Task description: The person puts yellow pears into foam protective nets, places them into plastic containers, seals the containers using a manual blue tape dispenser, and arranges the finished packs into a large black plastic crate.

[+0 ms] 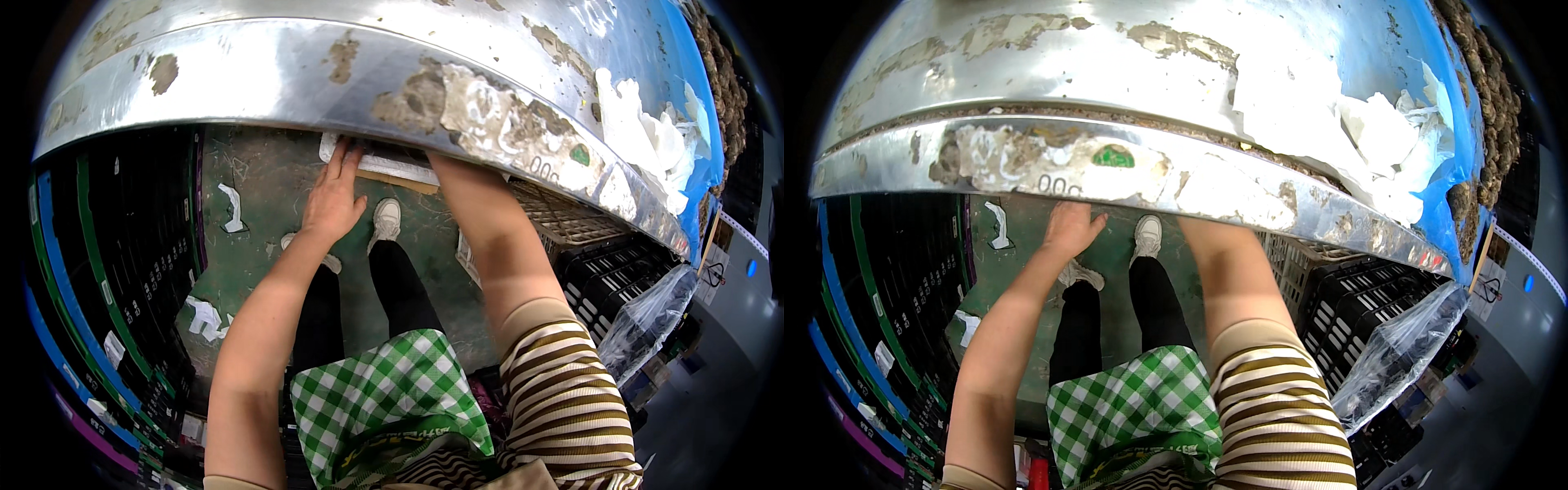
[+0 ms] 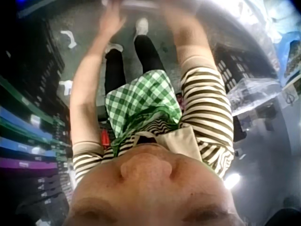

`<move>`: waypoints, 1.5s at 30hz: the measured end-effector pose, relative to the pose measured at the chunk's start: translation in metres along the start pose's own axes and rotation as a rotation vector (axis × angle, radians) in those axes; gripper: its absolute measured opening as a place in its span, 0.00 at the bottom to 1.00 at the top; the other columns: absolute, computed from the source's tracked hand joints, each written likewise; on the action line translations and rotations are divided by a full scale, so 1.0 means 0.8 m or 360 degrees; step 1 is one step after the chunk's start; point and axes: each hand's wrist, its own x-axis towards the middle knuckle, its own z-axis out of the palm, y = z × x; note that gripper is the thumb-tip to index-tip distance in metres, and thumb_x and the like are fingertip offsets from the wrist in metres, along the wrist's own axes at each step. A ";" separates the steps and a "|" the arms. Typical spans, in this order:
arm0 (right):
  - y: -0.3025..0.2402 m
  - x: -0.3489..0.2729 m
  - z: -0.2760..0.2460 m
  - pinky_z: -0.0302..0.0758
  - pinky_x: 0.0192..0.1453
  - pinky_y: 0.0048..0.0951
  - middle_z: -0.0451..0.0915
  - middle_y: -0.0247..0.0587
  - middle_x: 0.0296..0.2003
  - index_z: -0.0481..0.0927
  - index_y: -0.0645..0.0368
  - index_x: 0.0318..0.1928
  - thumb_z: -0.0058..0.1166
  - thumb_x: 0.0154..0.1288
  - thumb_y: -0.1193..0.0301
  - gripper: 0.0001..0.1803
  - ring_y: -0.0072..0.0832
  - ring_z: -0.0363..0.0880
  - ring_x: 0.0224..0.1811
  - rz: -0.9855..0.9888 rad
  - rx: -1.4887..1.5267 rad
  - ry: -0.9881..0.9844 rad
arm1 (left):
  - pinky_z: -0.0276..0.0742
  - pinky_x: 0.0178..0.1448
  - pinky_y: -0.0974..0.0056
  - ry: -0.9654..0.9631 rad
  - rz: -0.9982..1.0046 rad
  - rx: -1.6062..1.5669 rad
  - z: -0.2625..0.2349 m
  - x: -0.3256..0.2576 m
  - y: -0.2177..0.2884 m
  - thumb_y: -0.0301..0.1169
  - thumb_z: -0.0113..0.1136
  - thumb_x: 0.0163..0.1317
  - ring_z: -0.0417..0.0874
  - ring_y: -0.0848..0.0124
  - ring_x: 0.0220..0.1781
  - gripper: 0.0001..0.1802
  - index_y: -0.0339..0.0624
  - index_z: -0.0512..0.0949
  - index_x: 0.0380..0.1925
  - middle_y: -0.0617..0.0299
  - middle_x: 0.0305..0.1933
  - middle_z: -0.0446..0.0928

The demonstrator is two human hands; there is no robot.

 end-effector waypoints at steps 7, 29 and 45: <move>0.051 -0.026 -0.078 0.68 0.52 0.37 0.77 0.49 0.42 0.72 0.59 0.49 0.59 0.53 0.53 0.28 0.44 0.73 0.49 0.0218 0.0108 0.0292 | 0.69 0.61 0.55 -0.0026 0.0002 0.0015 -0.005 -0.001 0.000 0.28 0.62 0.48 0.61 0.54 0.65 0.42 0.52 0.54 0.64 0.60 0.71 0.44; -0.084 -0.016 -0.014 0.69 0.51 0.40 0.76 0.54 0.43 0.68 0.63 0.51 0.63 0.43 0.63 0.33 0.48 0.73 0.49 -0.0726 -0.0137 0.0300 | 0.68 0.61 0.54 0.0255 0.0272 -0.0113 0.014 0.000 -0.002 0.27 0.63 0.47 0.64 0.51 0.63 0.41 0.48 0.55 0.63 0.57 0.71 0.45; 0.012 0.032 -0.016 0.61 0.62 0.43 0.62 0.54 0.61 0.60 0.56 0.62 0.55 0.53 0.55 0.37 0.49 0.61 0.62 -0.0068 -0.0091 -0.0259 | 0.67 0.62 0.55 0.0329 0.0283 0.0076 0.044 -0.001 0.016 0.29 0.64 0.46 0.61 0.49 0.65 0.45 0.50 0.51 0.65 0.53 0.71 0.44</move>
